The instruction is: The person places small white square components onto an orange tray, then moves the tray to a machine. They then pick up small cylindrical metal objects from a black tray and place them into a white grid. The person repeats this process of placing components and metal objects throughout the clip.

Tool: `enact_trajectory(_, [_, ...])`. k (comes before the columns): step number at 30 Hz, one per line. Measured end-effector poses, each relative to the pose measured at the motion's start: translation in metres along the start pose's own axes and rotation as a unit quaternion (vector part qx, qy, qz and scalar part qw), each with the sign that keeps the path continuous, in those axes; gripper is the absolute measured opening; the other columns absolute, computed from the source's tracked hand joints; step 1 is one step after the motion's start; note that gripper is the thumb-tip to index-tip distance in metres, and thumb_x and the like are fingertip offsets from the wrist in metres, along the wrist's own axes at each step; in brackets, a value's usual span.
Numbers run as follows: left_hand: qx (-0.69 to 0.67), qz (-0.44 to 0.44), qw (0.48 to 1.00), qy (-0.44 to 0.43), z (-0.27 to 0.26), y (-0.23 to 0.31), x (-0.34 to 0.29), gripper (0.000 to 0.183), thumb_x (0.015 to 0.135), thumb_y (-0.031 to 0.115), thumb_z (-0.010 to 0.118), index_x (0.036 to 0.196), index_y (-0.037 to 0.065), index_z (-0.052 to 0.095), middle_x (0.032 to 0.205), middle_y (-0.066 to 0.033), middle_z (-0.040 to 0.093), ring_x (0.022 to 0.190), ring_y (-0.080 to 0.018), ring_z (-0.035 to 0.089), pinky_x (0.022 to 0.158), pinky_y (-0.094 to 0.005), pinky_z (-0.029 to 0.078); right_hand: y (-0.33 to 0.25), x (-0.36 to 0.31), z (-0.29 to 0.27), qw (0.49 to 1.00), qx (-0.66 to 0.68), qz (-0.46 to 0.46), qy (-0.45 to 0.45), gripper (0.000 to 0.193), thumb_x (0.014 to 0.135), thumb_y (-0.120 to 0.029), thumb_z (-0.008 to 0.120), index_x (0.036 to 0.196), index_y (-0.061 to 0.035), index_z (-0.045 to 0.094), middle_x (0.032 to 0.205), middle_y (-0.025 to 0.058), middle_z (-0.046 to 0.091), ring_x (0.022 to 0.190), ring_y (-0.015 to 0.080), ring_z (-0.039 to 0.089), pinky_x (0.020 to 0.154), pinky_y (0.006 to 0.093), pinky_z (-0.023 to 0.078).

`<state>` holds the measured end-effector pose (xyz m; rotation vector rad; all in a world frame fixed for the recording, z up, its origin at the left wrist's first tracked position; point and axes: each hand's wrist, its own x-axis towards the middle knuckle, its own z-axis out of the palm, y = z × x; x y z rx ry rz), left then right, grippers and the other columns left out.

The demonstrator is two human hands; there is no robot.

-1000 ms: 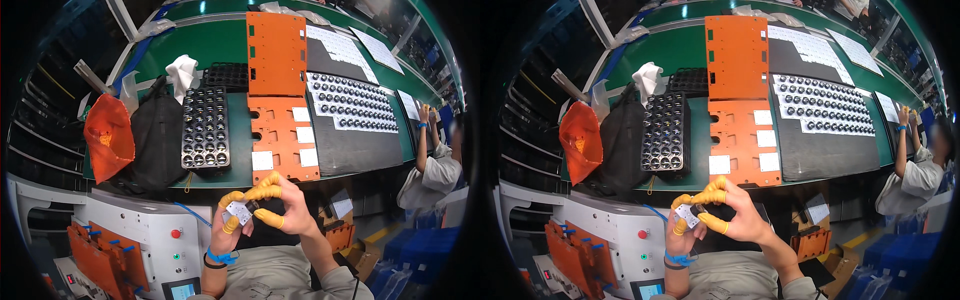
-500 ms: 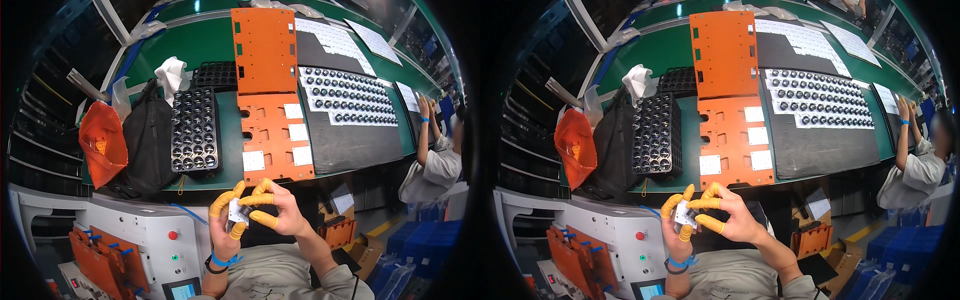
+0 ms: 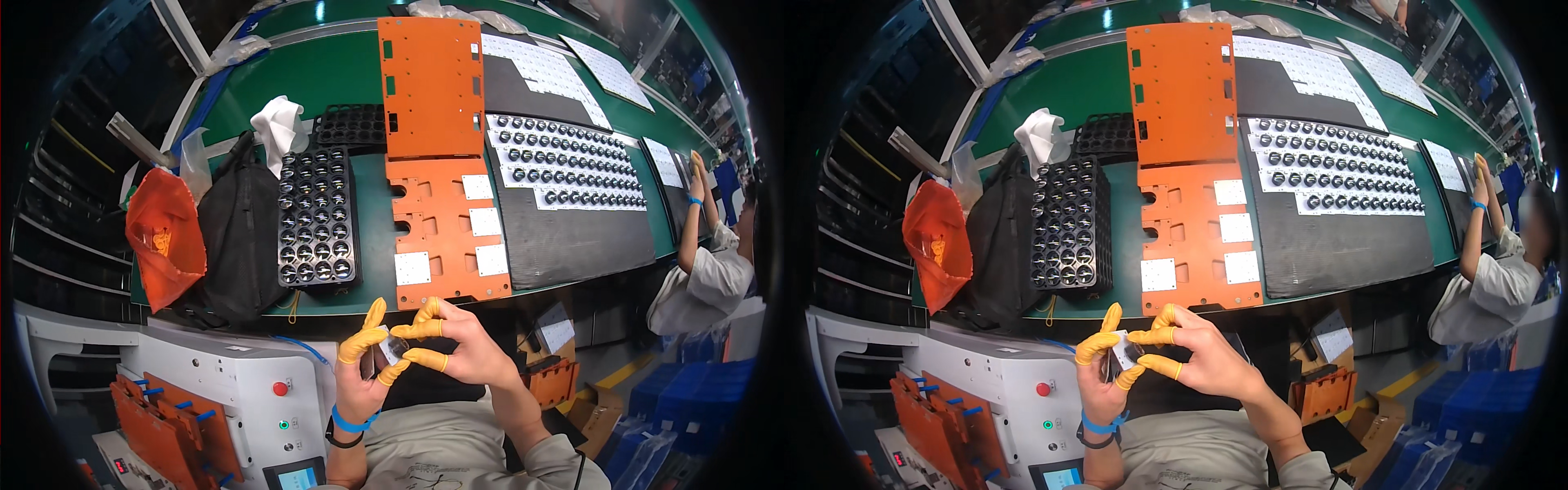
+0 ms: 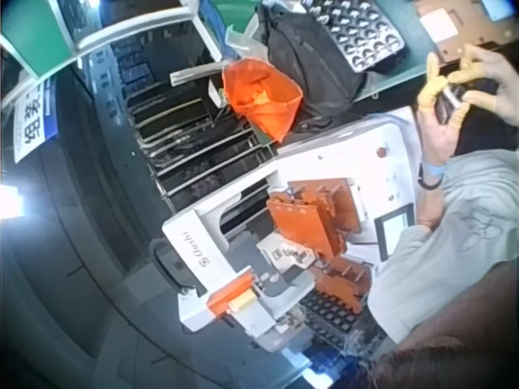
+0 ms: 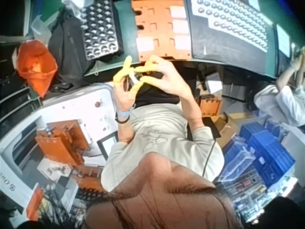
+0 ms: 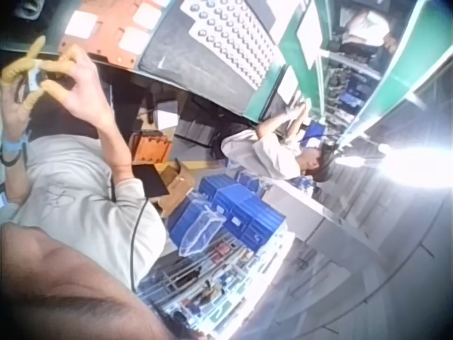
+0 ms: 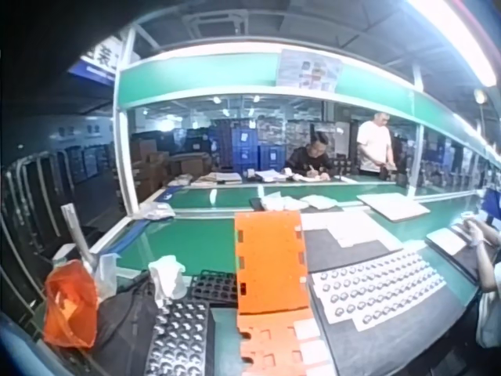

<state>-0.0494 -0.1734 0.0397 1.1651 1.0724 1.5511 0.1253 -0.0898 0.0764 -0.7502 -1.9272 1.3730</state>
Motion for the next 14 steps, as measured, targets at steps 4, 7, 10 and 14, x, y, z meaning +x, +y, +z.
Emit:
enact_trajectory(4, [0.033,-0.011,0.999,-0.009,-0.0068,-0.0067,-0.0043,0.057,0.081,0.004,0.082,0.127,0.005,0.048,0.152,-0.0295,0.038,0.12,-0.0234,0.06,0.096,-0.0323,0.051,0.0023,-0.0008,0.0026,1.0,0.002,0.013,-0.007,0.039,0.081,-0.01,0.08,0.119,-0.005,0.071,0.095,0.0091,0.056,0.088,0.0245,0.056,0.078,0.0355,0.048])
enact_trajectory(7, [0.007,-0.034,0.999,-0.016,-0.0069,-0.0024,-0.0042,0.058,0.08,0.005,0.083,0.127,0.005,0.049,0.152,-0.0296,0.039,0.128,-0.0252,0.055,0.1,-0.0338,0.049,0.0009,-0.0012,0.0027,1.0,-0.018,0.017,-0.018,0.037,0.084,-0.01,0.077,0.12,-0.0046,0.071,0.096,0.0099,0.055,0.088,0.0255,0.057,0.078,0.0356,0.048])
enact_trajectory(10, [0.049,0.016,0.999,-0.009,-0.0061,-0.0023,0.0013,0.05,0.083,0.0,0.078,0.126,0.006,0.053,0.15,-0.0301,0.041,0.128,-0.0284,0.056,0.095,-0.0326,0.053,-0.0005,-0.0024,0.0022,0.999,-0.023,0.018,-0.025,0.035,0.086,-0.009,0.075,0.121,-0.0041,0.07,0.096,0.0106,0.055,0.088,0.0259,0.057,0.079,0.0355,0.048])
enact_trajectory(14, [0.024,-0.01,1.0,-0.013,-0.0065,-0.0024,-0.0017,0.059,0.079,0.007,0.083,0.127,0.006,0.049,0.151,-0.029,0.04,0.139,-0.0308,0.044,0.106,-0.0365,0.044,-0.0019,-0.0052,0.0006,0.998,-0.007,0.05,-0.043,0.034,0.088,-0.009,0.073,0.122,-0.0044,0.07,0.099,0.0116,0.056,0.092,0.0269,0.057,0.081,0.0358,0.048])
